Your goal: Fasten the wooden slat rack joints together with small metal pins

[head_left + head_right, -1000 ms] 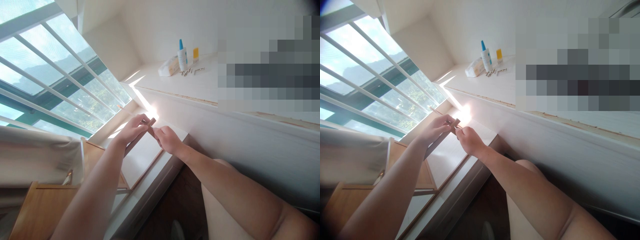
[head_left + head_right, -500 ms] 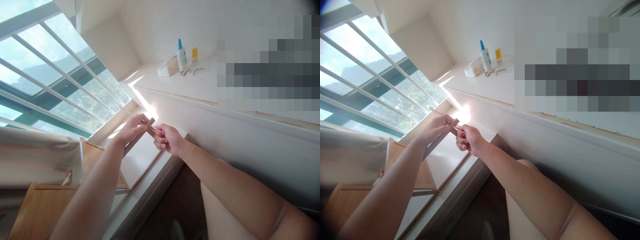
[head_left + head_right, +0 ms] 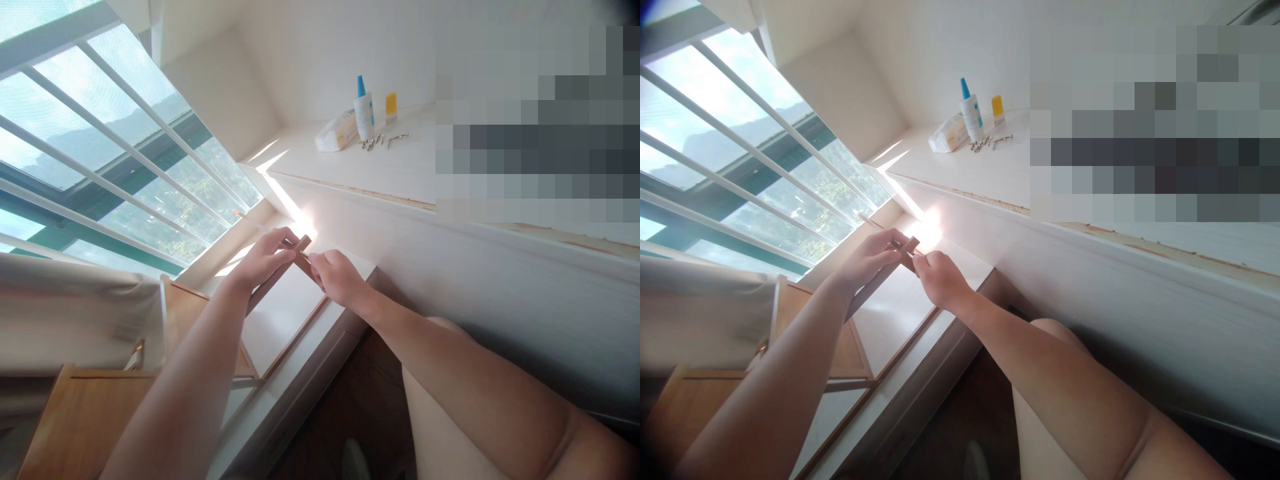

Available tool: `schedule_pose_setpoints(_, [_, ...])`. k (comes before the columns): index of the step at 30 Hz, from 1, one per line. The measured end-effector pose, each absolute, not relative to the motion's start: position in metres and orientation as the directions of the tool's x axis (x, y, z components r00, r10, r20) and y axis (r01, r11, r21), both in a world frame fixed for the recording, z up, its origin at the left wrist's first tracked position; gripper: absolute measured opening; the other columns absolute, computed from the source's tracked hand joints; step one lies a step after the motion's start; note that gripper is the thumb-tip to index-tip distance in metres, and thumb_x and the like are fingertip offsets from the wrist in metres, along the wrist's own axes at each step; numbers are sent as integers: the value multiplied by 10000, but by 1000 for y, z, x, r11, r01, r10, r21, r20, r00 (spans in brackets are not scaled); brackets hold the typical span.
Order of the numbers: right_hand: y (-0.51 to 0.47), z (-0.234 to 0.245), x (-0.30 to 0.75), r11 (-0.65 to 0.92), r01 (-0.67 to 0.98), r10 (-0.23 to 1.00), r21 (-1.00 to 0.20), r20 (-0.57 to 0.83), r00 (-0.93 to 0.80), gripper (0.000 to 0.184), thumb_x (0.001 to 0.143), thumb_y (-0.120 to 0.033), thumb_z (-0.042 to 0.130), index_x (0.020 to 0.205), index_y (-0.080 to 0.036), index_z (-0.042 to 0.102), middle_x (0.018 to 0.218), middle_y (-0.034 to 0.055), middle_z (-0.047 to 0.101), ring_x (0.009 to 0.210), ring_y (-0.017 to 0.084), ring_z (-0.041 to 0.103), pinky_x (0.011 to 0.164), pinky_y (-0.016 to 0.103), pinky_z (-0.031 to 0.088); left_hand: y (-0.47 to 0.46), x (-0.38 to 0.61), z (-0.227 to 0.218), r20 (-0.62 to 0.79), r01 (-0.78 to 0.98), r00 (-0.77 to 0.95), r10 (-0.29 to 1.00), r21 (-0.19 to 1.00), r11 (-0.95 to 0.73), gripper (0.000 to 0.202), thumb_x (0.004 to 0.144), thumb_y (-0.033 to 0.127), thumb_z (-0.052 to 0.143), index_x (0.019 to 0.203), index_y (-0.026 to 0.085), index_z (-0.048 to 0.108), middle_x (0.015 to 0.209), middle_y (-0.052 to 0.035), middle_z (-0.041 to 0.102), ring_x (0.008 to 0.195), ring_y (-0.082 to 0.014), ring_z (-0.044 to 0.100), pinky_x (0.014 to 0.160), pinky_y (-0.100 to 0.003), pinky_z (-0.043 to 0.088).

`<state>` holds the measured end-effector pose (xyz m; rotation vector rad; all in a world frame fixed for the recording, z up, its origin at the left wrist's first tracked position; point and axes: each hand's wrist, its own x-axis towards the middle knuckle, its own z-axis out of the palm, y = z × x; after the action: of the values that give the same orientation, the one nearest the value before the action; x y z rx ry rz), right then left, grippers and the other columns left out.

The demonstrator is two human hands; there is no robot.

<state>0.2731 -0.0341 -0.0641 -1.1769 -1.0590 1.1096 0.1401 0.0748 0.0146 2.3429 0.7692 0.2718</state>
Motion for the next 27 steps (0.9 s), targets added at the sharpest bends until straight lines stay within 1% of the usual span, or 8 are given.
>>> schedule_pose_setpoints(3, [-37, -60, 277, 124, 299, 957, -946, 194, 215, 478, 936, -407, 333, 503, -212, 283, 463, -22, 327, 480, 103, 328, 514, 294, 206, 74, 140, 14, -22, 470, 801, 599, 643, -605, 175, 772, 302, 534, 893, 192, 598, 913, -46, 671, 912, -245, 625, 832, -401, 493])
schedule_pose_setpoints(6, [-36, -58, 279, 138, 370, 946, -919, 233, 226, 472, 936, -395, 336, 504, -208, 297, 476, -16, 348, 498, 106, 332, 525, 295, 206, 73, 140, 14, -13, 474, 794, 607, 639, -606, 164, 768, 277, 524, 887, 191, 598, 914, -40, 668, 913, -238, 621, 830, -392, 491])
schedule_pose_setpoints(8, [-33, -60, 277, 128, 236, 961, -963, 179, 212, 463, 932, -389, 331, 506, -212, 303, 460, -22, 338, 471, 101, 322, 501, 286, 216, 73, 140, 14, 6, 469, 792, 611, 635, -614, 152, 760, 267, 524, 867, 189, 598, 896, -38, 664, 901, -236, 621, 822, -393, 492])
schedule_pose_setpoints(11, [-28, -65, 272, 54, -137, 991, -989, 35, 133, 411, 912, -374, 348, 531, -228, 299, 428, -48, 292, 404, 90, 273, 432, 266, 220, 74, 140, 14, 16, 460, 795, 606, 636, -620, 145, 753, 260, 527, 856, 186, 597, 871, -37, 657, 885, -233, 621, 814, -392, 492])
schedule_pose_setpoints(17, [-32, -60, 270, -139, -694, 990, -706, -80, -118, 328, 846, -298, 392, 563, -240, 237, 382, -81, 219, 343, 86, 218, 374, 242, 174, 75, 141, 15, -14, 460, 811, 585, 632, -624, 164, 769, 220, 493, 890, 171, 593, 894, -34, 640, 880, -212, 612, 817, -368, 482])
schedule_pose_setpoints(20, [-38, -54, 271, -303, -838, 947, -453, -49, -316, 340, 843, -302, 379, 584, -229, 173, 377, -75, 213, 351, 92, 249, 395, 237, 193, 76, 140, 14, -6, 458, 809, 587, 632, -625, 145, 773, 216, 494, 877, 169, 583, 876, -29, 630, 855, -203, 608, 807, -359, 476])
schedule_pose_setpoints(23, [-40, -53, 271, -347, -899, 928, -267, 39, -370, 344, 852, -279, 364, 604, -217, 133, 379, -70, 210, 361, 93, 244, 412, 237, 220, 76, 140, 14, -12, 458, 810, 586, 637, -620, 128, 774, 210, 500, 872, 171, 573, 860, -24, 623, 841, -198, 607, 796, -351, 473])
schedule_pose_setpoints(27, [-39, -54, 272, -334, -887, 936, -320, -4, -352, 369, 855, -303, 398, 594, -219, 152, 372, -67, 226, 347, 96, 272, 411, 244, 181, 77, 140, 14, -8, 454, 811, 585, 638, -621, 125, 774, 198, 498, 873, 170, 570, 866, -25, 621, 846, -196, 607, 791, -342, 471])
